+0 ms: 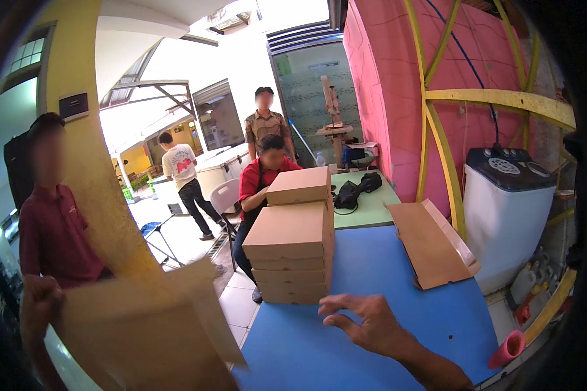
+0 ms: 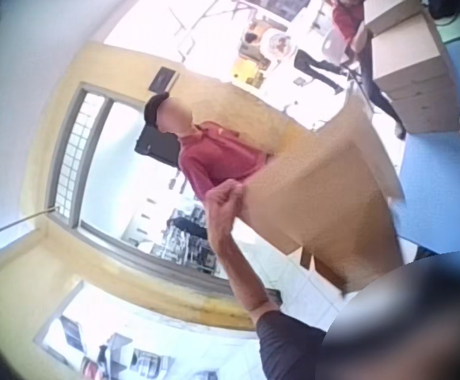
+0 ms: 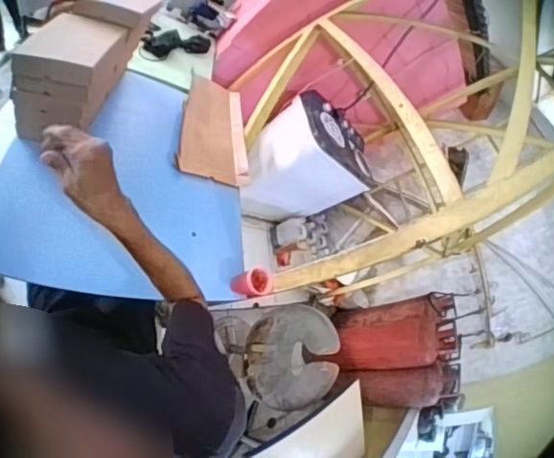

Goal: The person assembles flat cardboard pieces into boxes on a blue table, folding flaps and securing them with tape. Other people are present in the background, some handling boxes or standing nearby.

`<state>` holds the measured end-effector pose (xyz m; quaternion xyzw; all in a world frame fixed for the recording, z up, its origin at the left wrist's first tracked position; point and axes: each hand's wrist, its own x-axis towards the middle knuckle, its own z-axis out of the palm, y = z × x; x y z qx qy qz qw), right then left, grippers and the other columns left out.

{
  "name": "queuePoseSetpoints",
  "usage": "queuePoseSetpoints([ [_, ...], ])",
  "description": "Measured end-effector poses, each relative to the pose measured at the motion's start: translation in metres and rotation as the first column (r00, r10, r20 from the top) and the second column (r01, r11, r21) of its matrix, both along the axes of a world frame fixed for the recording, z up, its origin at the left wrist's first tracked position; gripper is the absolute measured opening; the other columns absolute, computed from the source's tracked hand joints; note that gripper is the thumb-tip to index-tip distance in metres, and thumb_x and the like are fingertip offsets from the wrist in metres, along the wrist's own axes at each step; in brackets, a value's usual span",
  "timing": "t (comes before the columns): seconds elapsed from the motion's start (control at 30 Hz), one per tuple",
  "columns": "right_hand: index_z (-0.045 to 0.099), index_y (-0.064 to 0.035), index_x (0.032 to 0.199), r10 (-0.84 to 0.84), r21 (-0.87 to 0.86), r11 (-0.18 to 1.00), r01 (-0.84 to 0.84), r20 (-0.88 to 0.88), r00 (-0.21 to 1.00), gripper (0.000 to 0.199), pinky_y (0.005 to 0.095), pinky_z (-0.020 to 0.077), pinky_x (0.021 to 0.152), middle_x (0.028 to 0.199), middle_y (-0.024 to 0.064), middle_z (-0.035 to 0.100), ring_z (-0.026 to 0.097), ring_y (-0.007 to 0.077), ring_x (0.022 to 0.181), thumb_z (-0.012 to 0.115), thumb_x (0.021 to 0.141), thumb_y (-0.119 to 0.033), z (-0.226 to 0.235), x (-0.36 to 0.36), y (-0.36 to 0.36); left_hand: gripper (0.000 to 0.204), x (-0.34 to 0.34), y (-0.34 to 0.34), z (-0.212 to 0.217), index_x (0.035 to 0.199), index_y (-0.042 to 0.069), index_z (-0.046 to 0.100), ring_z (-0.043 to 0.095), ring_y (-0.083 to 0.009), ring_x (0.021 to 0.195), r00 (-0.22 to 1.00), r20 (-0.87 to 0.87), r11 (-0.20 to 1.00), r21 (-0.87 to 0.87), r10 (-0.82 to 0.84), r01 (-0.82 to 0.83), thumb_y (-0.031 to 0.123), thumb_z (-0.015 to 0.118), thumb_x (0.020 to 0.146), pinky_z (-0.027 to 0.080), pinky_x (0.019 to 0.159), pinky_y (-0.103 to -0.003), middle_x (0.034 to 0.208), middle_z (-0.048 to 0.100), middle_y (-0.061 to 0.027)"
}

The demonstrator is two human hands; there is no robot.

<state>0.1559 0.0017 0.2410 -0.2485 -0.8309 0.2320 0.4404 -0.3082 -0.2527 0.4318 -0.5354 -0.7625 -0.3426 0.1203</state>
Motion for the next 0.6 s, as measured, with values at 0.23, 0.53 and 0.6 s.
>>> queuePoseSetpoints([
  [0.23, 0.051, -0.0064, 0.138, 0.128, -0.478, 0.875, -0.079, 0.07, 0.989, 0.064, 0.0446, 0.0493, 0.1, 0.136, 0.0186, 0.055, 0.056, 0.0316, 0.123, 0.067, 0.09, -0.046, -0.063, 0.023, 0.012, 0.022, -0.107, -0.026, -0.036, 0.101, 0.009, 0.058, 0.053, -0.0085, 0.078, 0.884, 0.435, 0.969, 0.235, -0.172, 0.073, 0.03, 0.06, 0.097, 0.045, 0.072, -0.026, 0.086, 0.056, 0.0024],
  [0.53, 0.048, -0.0056, 0.14, 0.147, -0.403, 0.915, -0.025, 0.275, 0.95, 0.076, 0.0433, 0.0379, 0.111, 0.142, 0.02, 0.047, 0.046, 0.0357, 0.132, 0.067, 0.086, -0.056, -0.171, 0.062, -0.011, 0.028, -0.101, 0.004, -0.345, 0.104, -0.002, 0.064, 0.064, -0.0191, 0.067, 0.204, 0.96, 0.981, 0.185, -0.193, 0.057, 0.022, 0.058, 0.09, 0.056, 0.057, -0.035, 0.089, 0.067, -0.0093],
  [0.6, 0.05, -0.0056, 0.139, 0.159, -0.354, 0.935, -0.021, 0.366, 0.917, 0.077, 0.0436, 0.0357, 0.112, 0.141, 0.0193, 0.048, 0.045, 0.0347, 0.133, 0.07, 0.084, -0.055, -0.181, 0.075, -0.016, 0.026, -0.073, 0.025, -0.394, 0.105, -0.002, 0.065, 0.065, -0.0198, 0.067, -0.02, 0.993, 0.992, 0.119, -0.119, 0.05, 0.019, 0.054, 0.093, 0.056, 0.055, -0.032, 0.089, 0.068, -0.0108],
])
